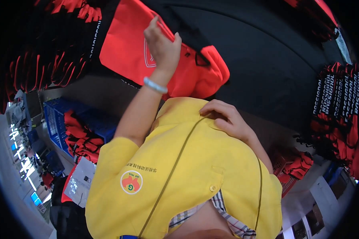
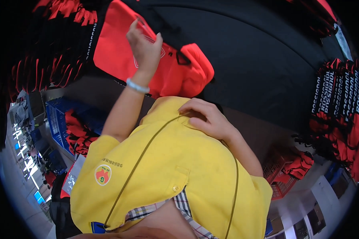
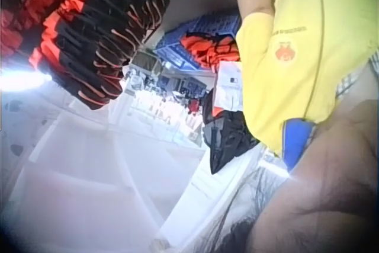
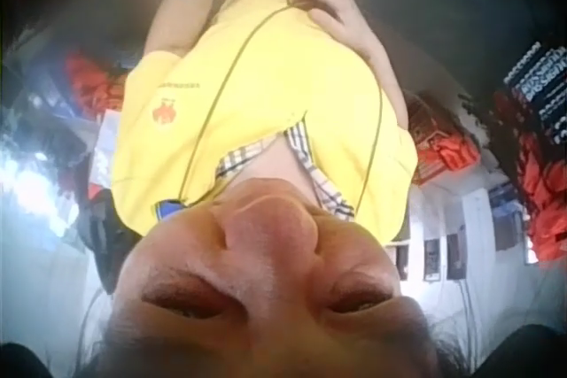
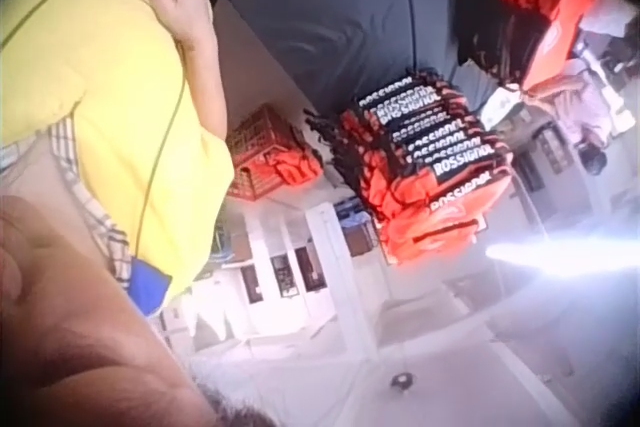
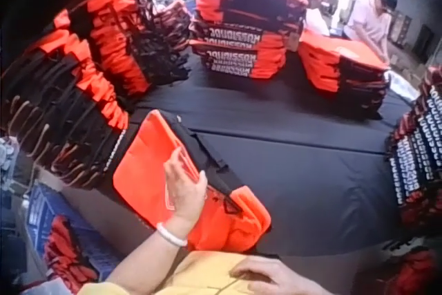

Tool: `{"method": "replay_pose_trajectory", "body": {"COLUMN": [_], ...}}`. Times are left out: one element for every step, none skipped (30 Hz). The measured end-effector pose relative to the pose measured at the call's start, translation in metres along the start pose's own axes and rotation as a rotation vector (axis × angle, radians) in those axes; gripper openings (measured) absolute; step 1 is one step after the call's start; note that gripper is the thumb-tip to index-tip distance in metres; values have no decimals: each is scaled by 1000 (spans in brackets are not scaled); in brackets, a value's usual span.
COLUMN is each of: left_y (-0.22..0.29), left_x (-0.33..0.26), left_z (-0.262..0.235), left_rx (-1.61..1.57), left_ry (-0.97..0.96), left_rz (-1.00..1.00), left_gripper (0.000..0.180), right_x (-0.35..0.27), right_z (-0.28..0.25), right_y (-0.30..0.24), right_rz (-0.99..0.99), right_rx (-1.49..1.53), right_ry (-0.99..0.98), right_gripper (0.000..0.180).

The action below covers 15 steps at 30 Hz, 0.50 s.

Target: The person is inspecting and folding red Rossignol bags at a factory workstation.

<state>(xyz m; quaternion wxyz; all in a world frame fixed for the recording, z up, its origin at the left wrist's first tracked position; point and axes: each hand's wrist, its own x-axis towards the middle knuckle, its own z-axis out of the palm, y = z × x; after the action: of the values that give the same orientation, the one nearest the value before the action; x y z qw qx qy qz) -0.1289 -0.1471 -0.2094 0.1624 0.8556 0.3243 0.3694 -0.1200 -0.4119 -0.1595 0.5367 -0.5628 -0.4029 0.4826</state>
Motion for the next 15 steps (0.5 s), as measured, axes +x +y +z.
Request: {"method": "replay_pose_trajectory", "body": {"left_y": [1,-5,-14,-32,-45,-41,-35,-32,-31,-34,-28,-19,-16,-22,-40], "left_x": [11,18,26,35,44,48,49,56,66,70,67,64,63,59,54], "left_z": [14,32,54,81,108,127,142,159,174,183,190,192,191,198,202], "left_rx": [238,313,388,407,416,443,472,461,469,481,468,106,-256,-258,-373], "left_ry": [70,-40,-149,-450,-754,-827,-902,-907,-994,-1081,-1098,-1073,-972,-981,-943], "left_rz": [226,361,501,507,519,427,331,345,276,202,225,-307,-839,-834,-878], "left_gripper": [52,45,39,30,24,25,27,27,26,27,27,27,30,30,29], "right_x": [-9,-16,-23,-29,-34,-40,-50,-59,-72,-89,-107,-123,-135,-147,-152], "right_z": [-2,-7,-6,-3,-2,-1,2,4,5,10,14,20,25,30,30], "right_y": [5,11,20,30,44,60,77,97,125,155,178,193,200,207,200], "right_rz": [84,74,80,227,373,386,680,971,977,1100,1237,1256,1194,1127,1118], "right_rx": [56,-85,-87,-218,-346,-344,-440,-534,-532,-559,-572,-556,-454,-356,-365], "right_ry": [102,157,163,284,416,442,511,566,578,534,500,518,565,609,602], "right_gripper": [27,29,29,32,35,35,39,43,43,44,46,46,45,45,45]}}
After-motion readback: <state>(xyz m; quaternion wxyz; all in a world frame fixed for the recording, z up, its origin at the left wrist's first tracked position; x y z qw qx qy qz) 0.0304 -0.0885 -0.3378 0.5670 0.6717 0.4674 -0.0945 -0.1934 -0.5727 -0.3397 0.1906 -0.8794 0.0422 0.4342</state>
